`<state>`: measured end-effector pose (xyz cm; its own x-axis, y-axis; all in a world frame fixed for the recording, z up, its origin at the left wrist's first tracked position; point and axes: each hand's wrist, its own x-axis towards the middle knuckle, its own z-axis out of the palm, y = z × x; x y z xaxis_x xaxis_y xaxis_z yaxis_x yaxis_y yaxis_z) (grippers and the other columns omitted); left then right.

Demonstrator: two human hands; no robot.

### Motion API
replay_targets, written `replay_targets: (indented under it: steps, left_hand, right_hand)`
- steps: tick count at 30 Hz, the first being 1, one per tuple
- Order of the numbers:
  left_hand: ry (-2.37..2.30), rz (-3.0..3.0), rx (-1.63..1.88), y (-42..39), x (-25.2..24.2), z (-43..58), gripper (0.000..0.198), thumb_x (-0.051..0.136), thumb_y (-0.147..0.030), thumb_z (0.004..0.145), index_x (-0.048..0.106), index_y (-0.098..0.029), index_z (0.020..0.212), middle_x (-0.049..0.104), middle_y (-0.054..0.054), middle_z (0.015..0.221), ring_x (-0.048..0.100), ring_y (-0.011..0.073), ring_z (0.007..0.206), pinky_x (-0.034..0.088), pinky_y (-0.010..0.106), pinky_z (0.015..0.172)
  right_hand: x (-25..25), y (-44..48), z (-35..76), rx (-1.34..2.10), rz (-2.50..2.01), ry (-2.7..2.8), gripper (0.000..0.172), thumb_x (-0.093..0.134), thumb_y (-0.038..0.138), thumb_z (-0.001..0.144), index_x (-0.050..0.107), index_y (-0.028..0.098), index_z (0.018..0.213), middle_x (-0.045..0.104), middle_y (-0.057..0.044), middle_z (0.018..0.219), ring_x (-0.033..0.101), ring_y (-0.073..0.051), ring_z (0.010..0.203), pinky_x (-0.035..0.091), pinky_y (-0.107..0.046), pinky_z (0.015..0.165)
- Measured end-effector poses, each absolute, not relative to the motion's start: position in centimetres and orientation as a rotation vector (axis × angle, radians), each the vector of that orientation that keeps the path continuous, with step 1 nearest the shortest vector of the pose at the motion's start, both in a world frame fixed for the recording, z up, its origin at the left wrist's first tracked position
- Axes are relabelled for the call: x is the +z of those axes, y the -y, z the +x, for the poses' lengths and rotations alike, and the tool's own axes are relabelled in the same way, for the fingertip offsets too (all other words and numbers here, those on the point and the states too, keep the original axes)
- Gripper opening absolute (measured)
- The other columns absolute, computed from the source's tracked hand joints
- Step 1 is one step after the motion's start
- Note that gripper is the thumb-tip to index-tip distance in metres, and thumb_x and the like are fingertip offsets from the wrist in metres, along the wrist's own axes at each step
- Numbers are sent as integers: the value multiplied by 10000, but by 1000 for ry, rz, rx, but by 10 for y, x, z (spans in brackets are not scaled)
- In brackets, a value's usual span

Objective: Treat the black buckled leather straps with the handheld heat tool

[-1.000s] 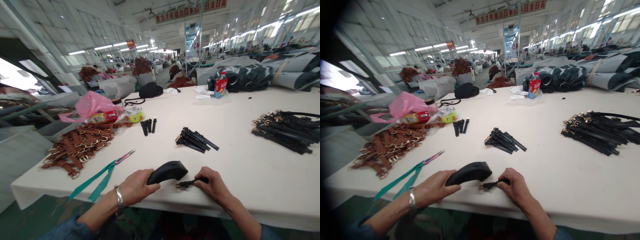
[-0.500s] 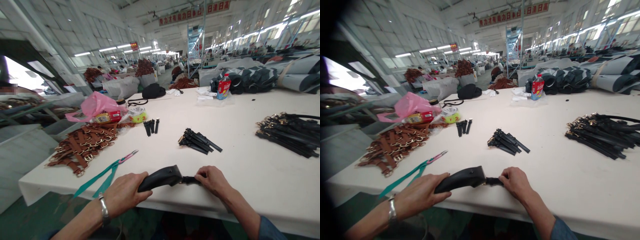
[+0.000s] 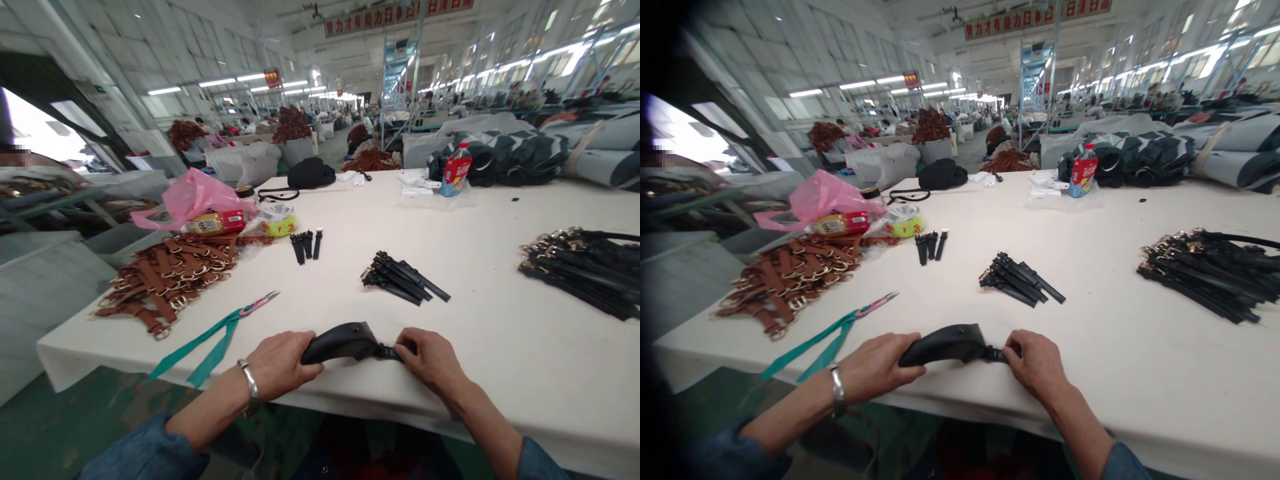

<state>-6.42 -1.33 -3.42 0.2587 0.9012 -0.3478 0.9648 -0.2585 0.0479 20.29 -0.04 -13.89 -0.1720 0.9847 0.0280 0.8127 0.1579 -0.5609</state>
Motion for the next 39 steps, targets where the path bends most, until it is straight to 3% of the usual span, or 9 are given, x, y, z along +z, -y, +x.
replay_targets:
  steps: [5, 10, 14, 27, 39]
  left_hand:
    - [-1719, 2298, -434, 22, -29, -76, 302, 487, -465, 730, 569, -254, 931, 632, 56, 826, 589, 257, 803, 420, 334, 681]
    - [-1705, 2264, -396, 21, -29, -71, 277, 473, -462, 732, 563, -247, 883, 631, 48, 811, 587, 243, 780, 422, 325, 670]
    - [-1709, 2223, -325, 17, -33, -70, 259, 492, -461, 716, 563, -244, 837, 626, 35, 775, 581, 219, 731, 408, 300, 631]
    - [-1707, 2139, -255, 10, -40, -79, 274, 502, -449, 702, 578, -239, 861, 621, 19, 746, 582, 207, 706, 398, 283, 606]
    - [-1722, 2125, -207, 15, -48, -80, 321, 491, -444, 714, 589, -239, 940, 631, 54, 879, 576, 237, 842, 423, 336, 731]
  right_hand:
    - [-142, 4, 205, 652, -1649, 2045, 162, 494, 343, 779, 621, 257, 726, 640, 14, 711, 552, -152, 672, 360, -278, 619]
    - [-141, 10, 216, 696, -1571, 2085, 228, 575, 317, 704, 590, 237, 917, 614, -14, 832, 551, -173, 763, 395, -297, 696]
    - [-137, 14, 219, 649, -1579, 2200, 139, 546, 271, 719, 602, 251, 845, 566, -4, 826, 530, -161, 751, 382, -291, 684]
    - [-137, 10, 198, 728, -1475, 2128, 180, 514, 351, 775, 595, 237, 889, 586, -17, 842, 538, -167, 787, 395, -288, 716]
    - [-145, 13, 184, 687, -1675, 2030, 147, 572, 305, 682, 654, 274, 800, 663, 9, 768, 595, -184, 756, 393, -289, 673]
